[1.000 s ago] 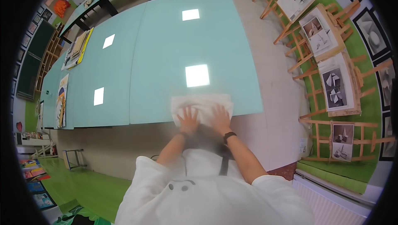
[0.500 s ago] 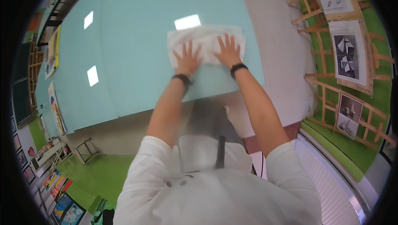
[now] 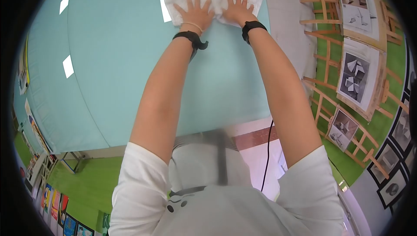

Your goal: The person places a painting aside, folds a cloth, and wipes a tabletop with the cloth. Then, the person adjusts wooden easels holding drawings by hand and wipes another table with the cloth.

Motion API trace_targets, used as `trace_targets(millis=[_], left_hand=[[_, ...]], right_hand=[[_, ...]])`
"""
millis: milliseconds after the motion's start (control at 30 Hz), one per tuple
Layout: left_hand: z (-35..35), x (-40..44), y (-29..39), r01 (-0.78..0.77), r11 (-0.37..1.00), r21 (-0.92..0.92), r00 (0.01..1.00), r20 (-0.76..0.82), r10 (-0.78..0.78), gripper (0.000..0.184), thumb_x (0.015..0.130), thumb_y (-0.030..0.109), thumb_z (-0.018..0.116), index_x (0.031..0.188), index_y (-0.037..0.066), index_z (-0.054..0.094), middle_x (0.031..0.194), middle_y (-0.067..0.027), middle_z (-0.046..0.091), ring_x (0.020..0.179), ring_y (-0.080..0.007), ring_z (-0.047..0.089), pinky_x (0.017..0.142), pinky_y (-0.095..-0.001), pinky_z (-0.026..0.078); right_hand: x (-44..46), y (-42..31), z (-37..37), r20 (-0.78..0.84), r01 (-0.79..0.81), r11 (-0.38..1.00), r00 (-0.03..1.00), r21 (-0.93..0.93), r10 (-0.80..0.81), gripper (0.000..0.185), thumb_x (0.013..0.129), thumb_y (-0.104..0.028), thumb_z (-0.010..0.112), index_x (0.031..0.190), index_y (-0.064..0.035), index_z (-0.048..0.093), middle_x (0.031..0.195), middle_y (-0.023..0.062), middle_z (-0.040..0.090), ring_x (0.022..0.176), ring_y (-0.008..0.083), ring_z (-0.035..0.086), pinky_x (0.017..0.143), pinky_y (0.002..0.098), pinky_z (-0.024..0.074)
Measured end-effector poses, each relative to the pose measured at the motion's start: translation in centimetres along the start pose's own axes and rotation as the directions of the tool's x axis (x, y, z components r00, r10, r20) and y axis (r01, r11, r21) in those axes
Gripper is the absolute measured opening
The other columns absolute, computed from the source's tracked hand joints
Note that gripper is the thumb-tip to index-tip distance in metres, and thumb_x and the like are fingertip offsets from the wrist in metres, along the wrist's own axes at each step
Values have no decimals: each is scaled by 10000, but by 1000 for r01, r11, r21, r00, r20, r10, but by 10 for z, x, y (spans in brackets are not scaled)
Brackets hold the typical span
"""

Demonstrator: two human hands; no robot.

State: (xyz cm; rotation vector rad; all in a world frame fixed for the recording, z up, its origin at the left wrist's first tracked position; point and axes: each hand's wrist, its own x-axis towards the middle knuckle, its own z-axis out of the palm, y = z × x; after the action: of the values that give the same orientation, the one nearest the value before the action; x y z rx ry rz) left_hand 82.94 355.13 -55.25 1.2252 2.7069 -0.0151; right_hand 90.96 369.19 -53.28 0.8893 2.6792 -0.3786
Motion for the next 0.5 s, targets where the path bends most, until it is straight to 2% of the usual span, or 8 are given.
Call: trace_targets(millis=[233, 433, 500], left_hand=[[-5, 8, 2, -2, 999, 33, 1000, 14, 2, 573, 980, 499, 286, 1521, 355, 160, 1612, -65, -5, 1464, -388, -15, 985, -800, 15], [5, 10, 3, -28, 997, 67, 999, -41, 31, 569, 977, 514, 291, 1514, 371, 171, 1612, -65, 8, 1464, -385, -7, 986, -799, 32], [10, 10, 8, -5, 994, 105, 999, -47, 10, 569, 974, 521, 292, 1512, 379, 172, 1612, -62, 13, 1465, -378, -2, 992, -794, 42]], right_hand=[[4, -2, -6, -5, -18, 1000, 1000, 7, 18, 779, 910, -609, 420, 1538, -277, 101, 1609, 81, -27, 1467, 364, -35, 1115, 647, 94], [5, 5, 5, -89, 4, 999, 996, -47, -8, 744, 930, -584, 409, 1537, -274, 112, 1609, 89, 10, 1464, 381, -1, 1101, 663, 114], [-3, 7, -10, -37, 20, 999, 999, 51, -18, 780, 913, -536, 447, 1539, -218, 108, 1604, 117, 26, 1462, 384, 6, 1122, 629, 59]])
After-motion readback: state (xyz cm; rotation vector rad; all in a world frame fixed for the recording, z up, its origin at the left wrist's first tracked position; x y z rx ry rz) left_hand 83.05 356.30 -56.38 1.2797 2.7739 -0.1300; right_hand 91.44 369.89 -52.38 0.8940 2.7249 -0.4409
